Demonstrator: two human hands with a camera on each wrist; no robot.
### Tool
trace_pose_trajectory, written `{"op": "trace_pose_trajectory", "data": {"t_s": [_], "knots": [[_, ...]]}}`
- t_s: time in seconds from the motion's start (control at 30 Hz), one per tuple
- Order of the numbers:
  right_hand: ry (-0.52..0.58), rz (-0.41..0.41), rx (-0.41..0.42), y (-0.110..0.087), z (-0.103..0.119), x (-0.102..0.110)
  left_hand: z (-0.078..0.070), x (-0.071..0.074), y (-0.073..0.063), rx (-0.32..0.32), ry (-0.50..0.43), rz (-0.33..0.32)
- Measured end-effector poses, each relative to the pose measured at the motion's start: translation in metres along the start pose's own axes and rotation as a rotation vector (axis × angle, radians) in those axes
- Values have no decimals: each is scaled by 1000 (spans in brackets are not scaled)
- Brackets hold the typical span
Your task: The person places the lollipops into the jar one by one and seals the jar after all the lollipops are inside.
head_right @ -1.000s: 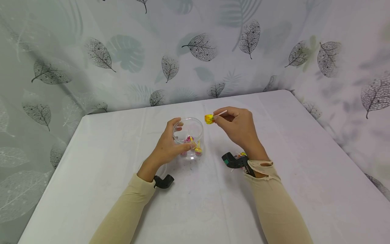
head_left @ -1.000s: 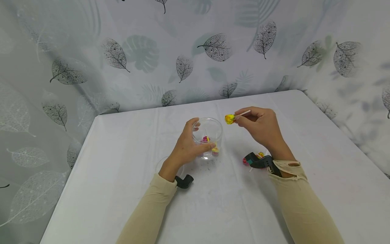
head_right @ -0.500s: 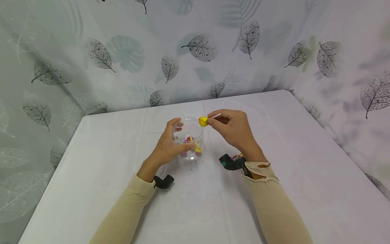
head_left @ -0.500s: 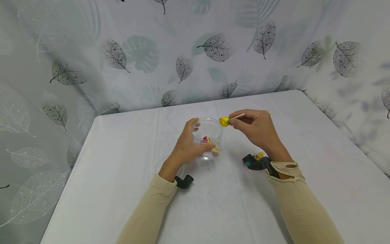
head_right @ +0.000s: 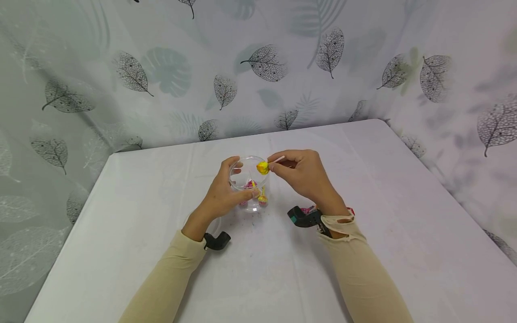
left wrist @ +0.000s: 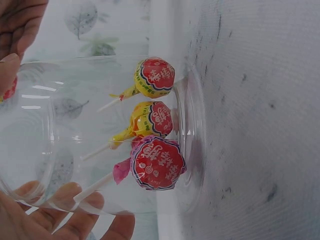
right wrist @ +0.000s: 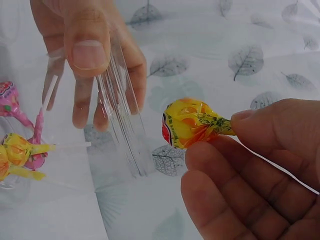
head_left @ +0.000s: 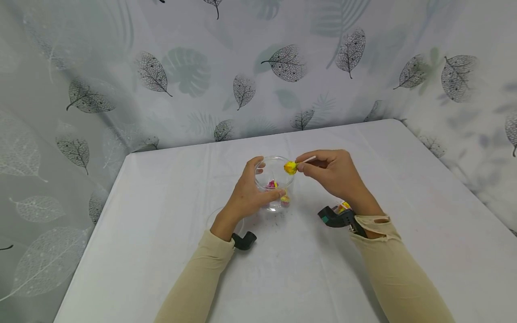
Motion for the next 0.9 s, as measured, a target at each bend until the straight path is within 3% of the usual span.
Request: {"op": "trace_pose_trajectory", "data": {"t_s": [0.6,0.9], "knots": [[-78,57,-68,0,-5,-10,1,0,0,15,18,5],[-79,79,-56,1,-6,-10,1,0,0,8,16,-3]]}}
Point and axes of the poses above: each hand's wrist, its own y-axis towards the middle knuckle, its own x-axis out of the back of the hand, z = x × y, the point moved 5 cm from there along y, towards the middle knuckle, and after that the axes turned 15 degrees about y, right-handed, at the moved point
